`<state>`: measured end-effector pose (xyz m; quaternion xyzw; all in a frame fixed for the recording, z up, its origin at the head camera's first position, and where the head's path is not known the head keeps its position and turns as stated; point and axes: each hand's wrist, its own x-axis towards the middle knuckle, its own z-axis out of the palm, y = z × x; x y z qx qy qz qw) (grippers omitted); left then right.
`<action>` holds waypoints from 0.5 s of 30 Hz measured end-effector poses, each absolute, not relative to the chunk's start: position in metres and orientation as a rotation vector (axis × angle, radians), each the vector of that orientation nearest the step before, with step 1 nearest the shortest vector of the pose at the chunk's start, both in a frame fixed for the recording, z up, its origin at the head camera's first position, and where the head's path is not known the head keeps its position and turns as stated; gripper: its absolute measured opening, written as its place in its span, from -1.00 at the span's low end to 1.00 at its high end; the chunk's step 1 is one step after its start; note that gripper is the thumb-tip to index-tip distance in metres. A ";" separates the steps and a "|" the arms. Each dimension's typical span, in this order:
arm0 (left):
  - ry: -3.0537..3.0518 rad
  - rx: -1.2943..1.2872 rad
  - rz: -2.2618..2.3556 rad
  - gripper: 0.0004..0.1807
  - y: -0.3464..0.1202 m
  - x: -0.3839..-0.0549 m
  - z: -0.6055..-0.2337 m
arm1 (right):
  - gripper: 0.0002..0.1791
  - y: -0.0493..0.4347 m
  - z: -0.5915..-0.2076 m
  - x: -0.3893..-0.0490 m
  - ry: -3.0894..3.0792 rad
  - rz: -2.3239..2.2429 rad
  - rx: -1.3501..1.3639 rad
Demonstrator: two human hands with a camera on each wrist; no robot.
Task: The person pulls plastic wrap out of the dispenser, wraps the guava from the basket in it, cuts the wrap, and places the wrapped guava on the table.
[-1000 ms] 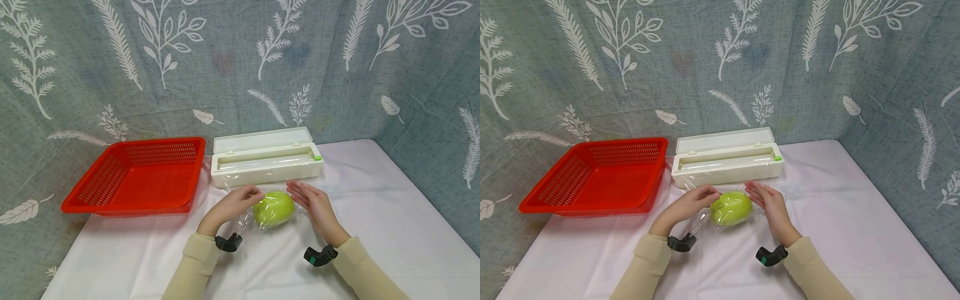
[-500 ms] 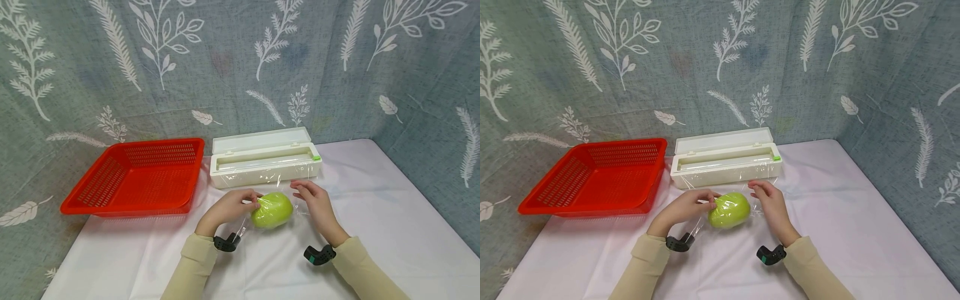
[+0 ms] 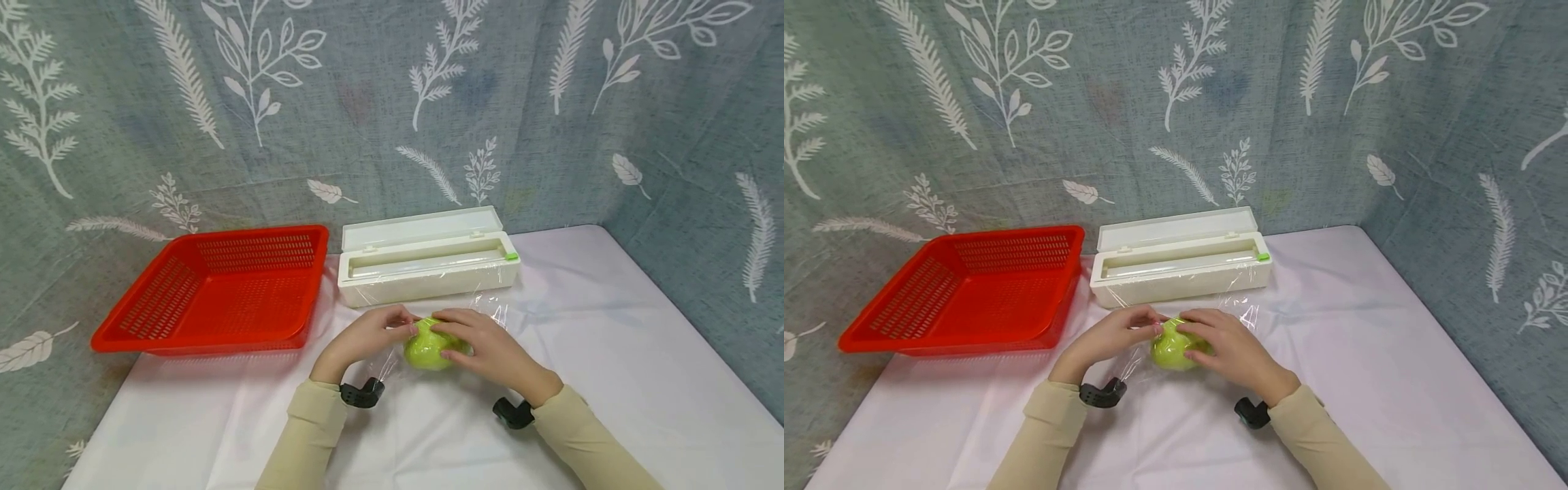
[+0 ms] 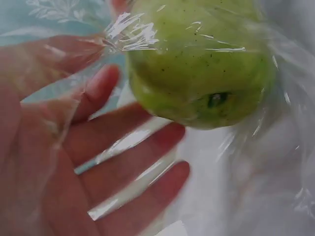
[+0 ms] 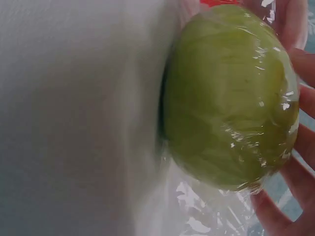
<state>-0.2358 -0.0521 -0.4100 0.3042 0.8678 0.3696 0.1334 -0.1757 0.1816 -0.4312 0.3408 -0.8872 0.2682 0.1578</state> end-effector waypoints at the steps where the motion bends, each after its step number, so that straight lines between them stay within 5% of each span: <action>1: 2.519 0.870 1.058 -0.80 -0.054 -0.236 -0.410 | -0.50 0.181 -0.432 -0.176 -2.550 0.744 0.969; 8: 2.405 0.782 1.039 -0.65 -0.068 -0.236 -0.403 | -0.36 0.180 -0.435 -0.179 -2.588 0.654 0.932; 15: 2.379 0.872 0.928 -0.77 -0.077 -0.238 -0.403 | -0.22 0.179 -0.440 -0.181 -2.632 0.596 0.889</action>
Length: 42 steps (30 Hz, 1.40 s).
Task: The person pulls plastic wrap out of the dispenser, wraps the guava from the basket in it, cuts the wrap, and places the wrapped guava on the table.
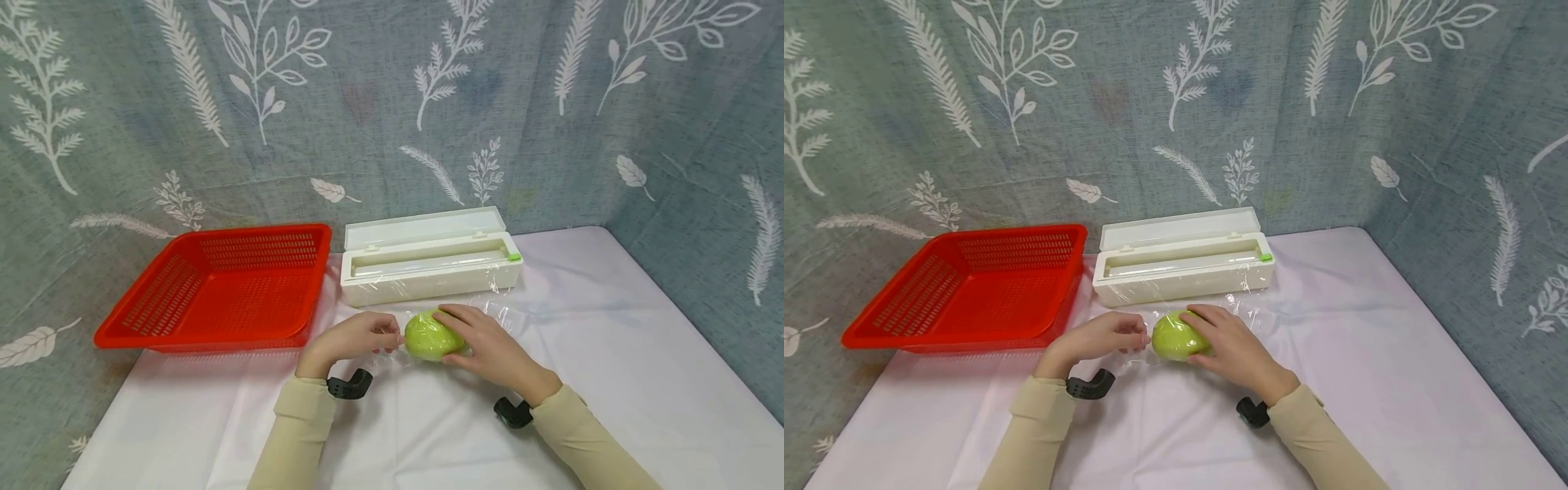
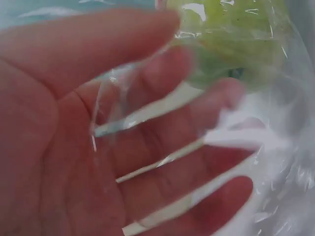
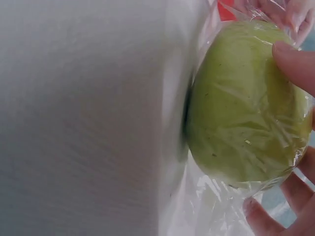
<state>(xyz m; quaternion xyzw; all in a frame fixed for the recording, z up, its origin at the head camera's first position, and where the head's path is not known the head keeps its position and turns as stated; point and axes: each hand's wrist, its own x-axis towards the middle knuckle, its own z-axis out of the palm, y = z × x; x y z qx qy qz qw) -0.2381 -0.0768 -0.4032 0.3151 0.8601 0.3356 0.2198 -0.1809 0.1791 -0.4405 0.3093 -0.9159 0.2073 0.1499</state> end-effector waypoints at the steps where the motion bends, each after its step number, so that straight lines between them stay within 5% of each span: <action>1: 2.379 0.886 0.940 -0.75 -0.078 -0.239 -0.403 | -0.19 0.179 -0.441 -0.181 -2.640 0.589 0.884; 6: 2.381 0.852 1.021 -0.66 -0.088 -0.242 -0.405 | -0.10 0.176 -0.441 -0.183 -2.696 0.564 0.846; 32: 3.008 0.404 0.550 -0.89 -0.095 -0.243 -0.399 | -0.03 0.169 -0.432 -0.203 -2.793 0.660 0.762; 42: 3.120 1.276 0.622 -0.69 -0.029 -0.215 -0.389 | -0.09 0.171 -0.430 -0.210 -2.784 0.759 0.753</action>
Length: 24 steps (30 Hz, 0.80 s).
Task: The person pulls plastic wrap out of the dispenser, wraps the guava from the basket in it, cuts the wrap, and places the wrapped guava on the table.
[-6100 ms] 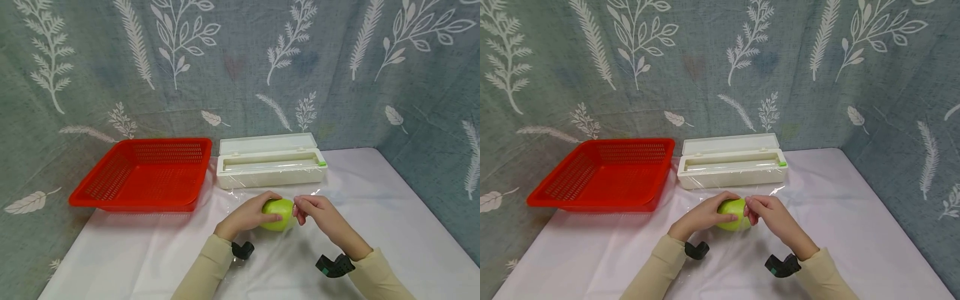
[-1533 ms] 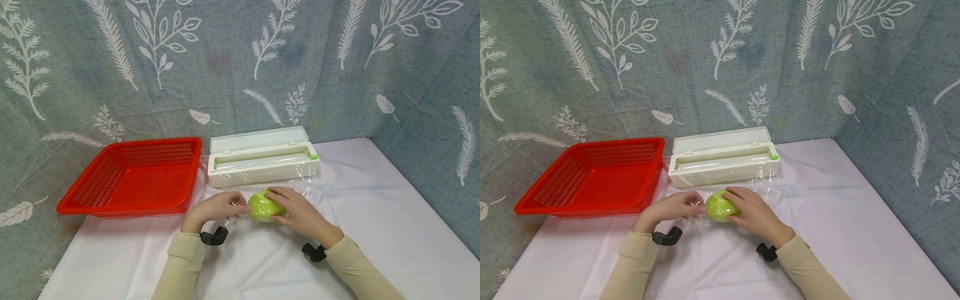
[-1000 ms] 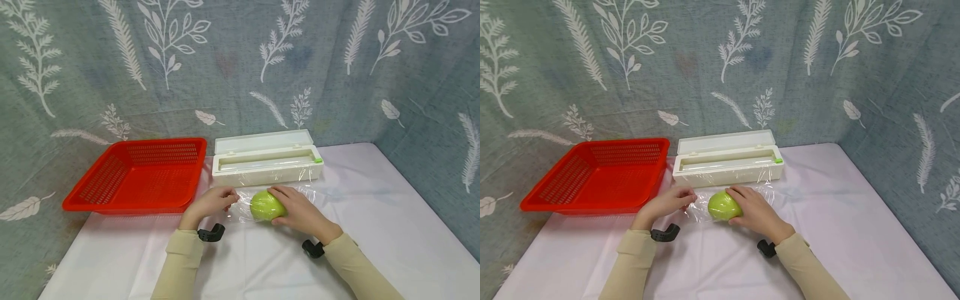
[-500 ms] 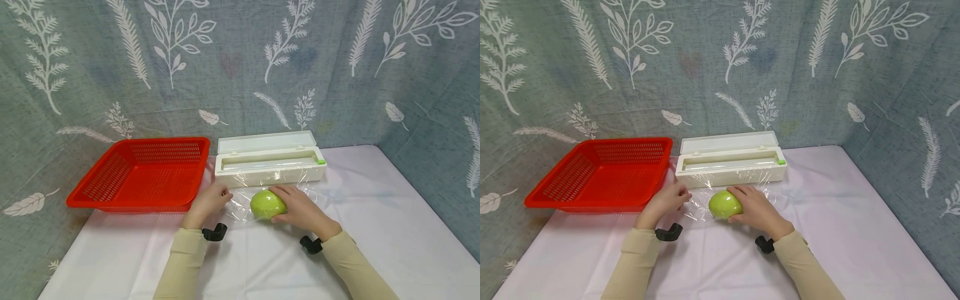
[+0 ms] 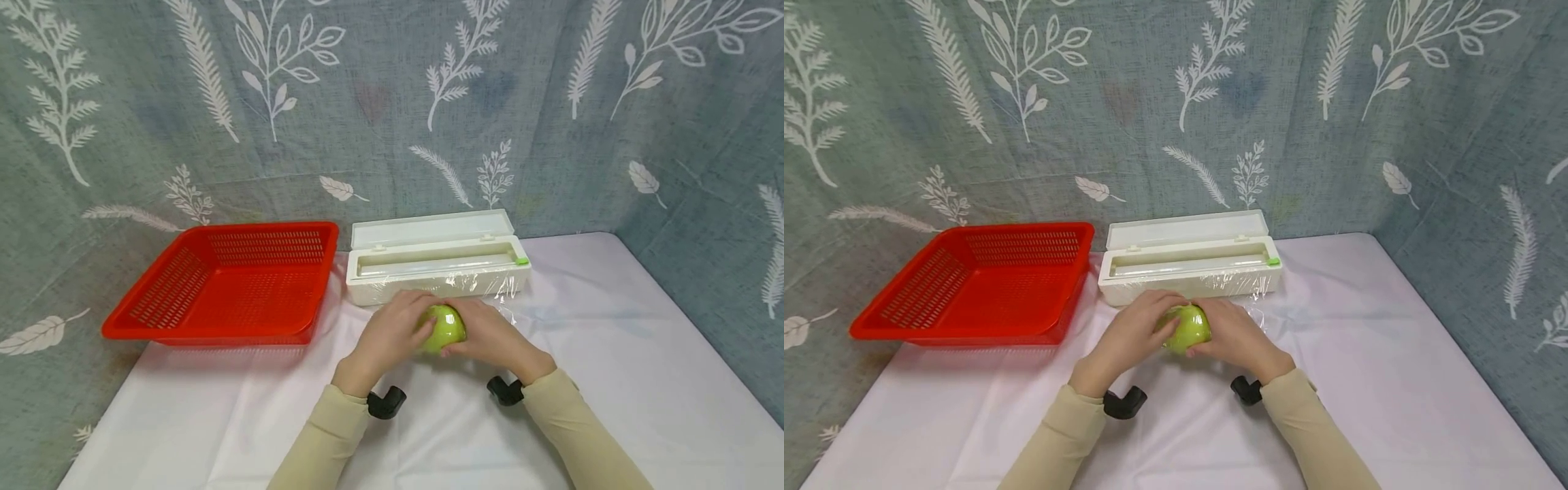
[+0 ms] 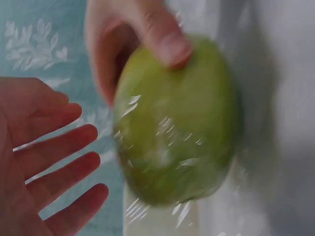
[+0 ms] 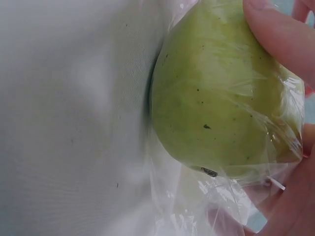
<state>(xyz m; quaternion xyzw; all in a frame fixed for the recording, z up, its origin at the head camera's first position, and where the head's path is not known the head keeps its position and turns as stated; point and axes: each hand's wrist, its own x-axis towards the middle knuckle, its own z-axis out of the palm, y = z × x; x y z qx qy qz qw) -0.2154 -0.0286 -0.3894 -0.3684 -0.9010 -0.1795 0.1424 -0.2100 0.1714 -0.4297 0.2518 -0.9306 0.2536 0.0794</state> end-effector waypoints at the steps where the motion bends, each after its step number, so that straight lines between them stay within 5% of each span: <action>1: -2.602 -1.104 -0.505 -0.66 -0.023 -0.214 -0.392 | -0.11 0.172 -0.430 -0.210 -2.784 0.764 0.753; 15: -2.607 -1.136 -0.484 -0.44 -0.010 -0.218 -0.422 | 0.05 0.186 -0.429 -0.213 -2.877 0.924 0.768; 24: -2.652 -1.087 -0.396 -0.33 -0.004 -0.221 -0.429 | -0.26 0.220 -0.413 -0.214 -2.835 1.120 0.521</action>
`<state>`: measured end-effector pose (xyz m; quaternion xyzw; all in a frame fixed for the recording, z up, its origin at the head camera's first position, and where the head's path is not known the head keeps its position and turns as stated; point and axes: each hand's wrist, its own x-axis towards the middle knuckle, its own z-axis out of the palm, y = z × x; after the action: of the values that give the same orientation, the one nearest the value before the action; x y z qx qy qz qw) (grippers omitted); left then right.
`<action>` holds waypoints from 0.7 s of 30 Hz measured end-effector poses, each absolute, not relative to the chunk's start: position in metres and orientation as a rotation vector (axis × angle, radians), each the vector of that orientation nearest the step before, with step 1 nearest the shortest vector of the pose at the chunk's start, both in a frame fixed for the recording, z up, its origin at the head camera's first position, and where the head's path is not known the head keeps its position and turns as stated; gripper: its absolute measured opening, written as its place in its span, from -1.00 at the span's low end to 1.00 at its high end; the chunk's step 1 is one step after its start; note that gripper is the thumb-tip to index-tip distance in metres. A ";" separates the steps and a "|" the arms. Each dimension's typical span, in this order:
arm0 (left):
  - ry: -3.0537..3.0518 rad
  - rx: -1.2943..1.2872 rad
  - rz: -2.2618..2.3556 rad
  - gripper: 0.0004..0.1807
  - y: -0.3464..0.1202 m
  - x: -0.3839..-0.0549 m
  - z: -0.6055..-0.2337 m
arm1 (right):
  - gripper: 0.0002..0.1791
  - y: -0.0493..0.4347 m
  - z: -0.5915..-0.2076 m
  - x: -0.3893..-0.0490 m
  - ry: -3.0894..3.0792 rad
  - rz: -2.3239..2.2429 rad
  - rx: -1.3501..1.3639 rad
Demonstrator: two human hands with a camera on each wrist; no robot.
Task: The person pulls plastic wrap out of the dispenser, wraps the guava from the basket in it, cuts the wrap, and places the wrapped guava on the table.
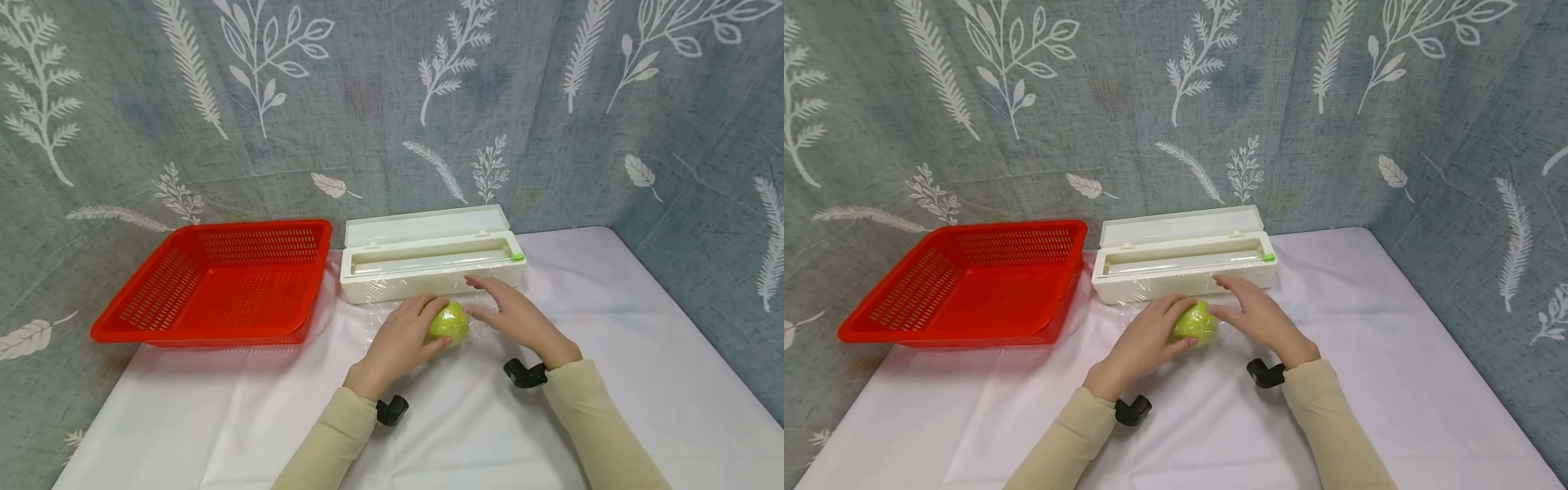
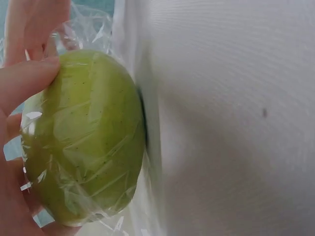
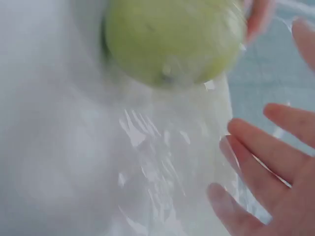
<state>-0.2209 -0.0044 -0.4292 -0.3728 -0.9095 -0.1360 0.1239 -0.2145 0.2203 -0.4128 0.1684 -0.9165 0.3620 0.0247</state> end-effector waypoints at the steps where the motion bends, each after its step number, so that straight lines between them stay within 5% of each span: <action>1: -2.656 -1.080 -0.387 -0.32 -0.005 -0.221 -0.430 | -0.29 0.224 -0.412 -0.216 -2.807 1.117 0.483; 9: -2.637 -1.071 -0.366 -0.32 -0.003 -0.218 -0.436 | -0.44 0.251 -0.407 -0.230 -2.615 1.129 0.150; 21: -2.657 -1.045 -0.396 -0.31 -0.008 -0.216 -0.436 | -0.38 0.256 -0.395 -0.249 -2.451 1.271 -0.188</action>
<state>-0.2159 -0.0083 -0.4361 -0.3593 -0.9141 -0.1363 0.1292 -0.2487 0.2561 -0.3949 -0.0669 -0.8702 0.4512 0.1861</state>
